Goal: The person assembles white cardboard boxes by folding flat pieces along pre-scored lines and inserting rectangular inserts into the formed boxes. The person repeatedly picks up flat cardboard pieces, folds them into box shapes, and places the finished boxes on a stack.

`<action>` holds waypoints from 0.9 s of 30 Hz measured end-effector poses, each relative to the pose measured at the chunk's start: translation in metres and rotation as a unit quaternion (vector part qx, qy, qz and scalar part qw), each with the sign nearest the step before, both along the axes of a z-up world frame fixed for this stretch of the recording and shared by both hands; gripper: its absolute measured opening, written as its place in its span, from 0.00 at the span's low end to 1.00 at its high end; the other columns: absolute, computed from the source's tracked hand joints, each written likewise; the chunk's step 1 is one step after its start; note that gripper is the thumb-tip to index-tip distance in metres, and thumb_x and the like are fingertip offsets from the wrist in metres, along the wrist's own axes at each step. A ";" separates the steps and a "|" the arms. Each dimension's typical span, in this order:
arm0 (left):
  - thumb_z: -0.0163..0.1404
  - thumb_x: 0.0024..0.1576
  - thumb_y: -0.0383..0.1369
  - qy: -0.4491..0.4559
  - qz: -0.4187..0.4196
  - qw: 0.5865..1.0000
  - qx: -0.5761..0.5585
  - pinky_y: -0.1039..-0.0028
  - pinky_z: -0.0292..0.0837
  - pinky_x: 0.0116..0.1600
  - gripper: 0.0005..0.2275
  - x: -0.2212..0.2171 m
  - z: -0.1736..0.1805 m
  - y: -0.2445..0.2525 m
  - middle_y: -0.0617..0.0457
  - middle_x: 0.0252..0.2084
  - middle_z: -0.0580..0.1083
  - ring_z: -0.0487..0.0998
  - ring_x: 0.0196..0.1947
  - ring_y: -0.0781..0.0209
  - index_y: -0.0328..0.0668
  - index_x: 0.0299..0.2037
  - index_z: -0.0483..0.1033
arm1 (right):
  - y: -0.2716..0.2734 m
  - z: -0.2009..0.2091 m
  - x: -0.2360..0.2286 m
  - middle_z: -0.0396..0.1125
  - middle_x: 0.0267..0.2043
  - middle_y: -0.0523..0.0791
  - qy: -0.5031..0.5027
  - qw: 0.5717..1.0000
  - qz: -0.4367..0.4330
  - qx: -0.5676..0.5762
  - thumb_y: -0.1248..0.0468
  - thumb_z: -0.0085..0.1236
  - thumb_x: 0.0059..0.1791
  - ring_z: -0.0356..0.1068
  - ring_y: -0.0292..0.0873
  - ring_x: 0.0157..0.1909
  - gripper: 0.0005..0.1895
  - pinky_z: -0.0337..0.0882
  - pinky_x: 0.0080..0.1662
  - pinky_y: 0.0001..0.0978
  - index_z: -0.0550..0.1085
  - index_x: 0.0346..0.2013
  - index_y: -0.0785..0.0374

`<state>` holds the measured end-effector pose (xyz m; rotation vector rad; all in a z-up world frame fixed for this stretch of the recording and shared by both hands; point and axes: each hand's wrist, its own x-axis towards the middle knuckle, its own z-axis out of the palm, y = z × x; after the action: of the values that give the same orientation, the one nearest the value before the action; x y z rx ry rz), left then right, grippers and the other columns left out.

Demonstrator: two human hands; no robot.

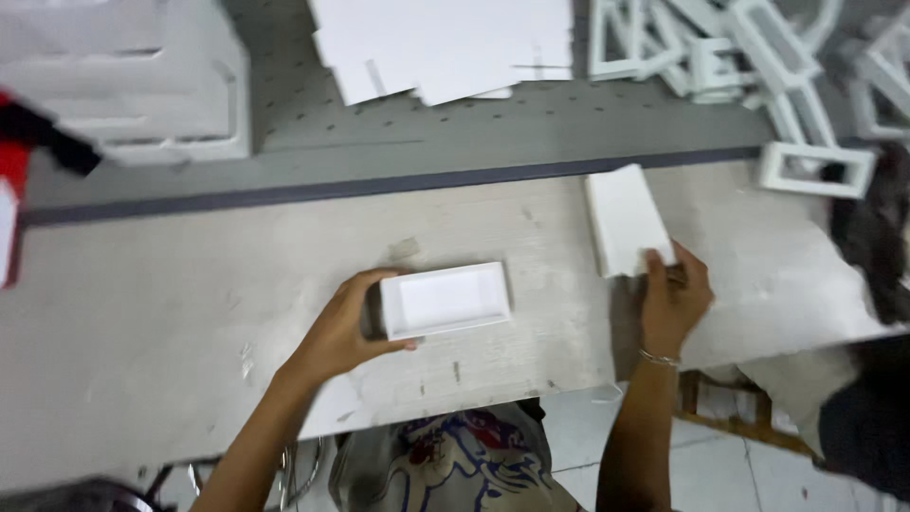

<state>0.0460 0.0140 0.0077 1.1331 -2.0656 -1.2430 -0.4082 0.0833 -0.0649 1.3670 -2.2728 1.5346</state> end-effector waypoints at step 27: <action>0.79 0.14 0.32 0.016 0.077 0.995 0.061 0.69 0.81 0.52 0.41 0.010 -0.098 -0.023 0.52 0.43 0.84 0.85 0.44 0.59 0.39 0.48 0.84 | -0.010 0.040 0.026 0.61 0.24 0.34 -0.250 0.962 -0.084 -0.071 0.55 0.64 0.49 0.57 0.28 0.27 0.17 0.61 0.32 0.19 0.80 0.49 0.58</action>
<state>0.0557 -0.0086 -0.0902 1.2932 -1.8623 -1.3162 -0.3827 0.0731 -0.0250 0.7898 -2.3912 2.1182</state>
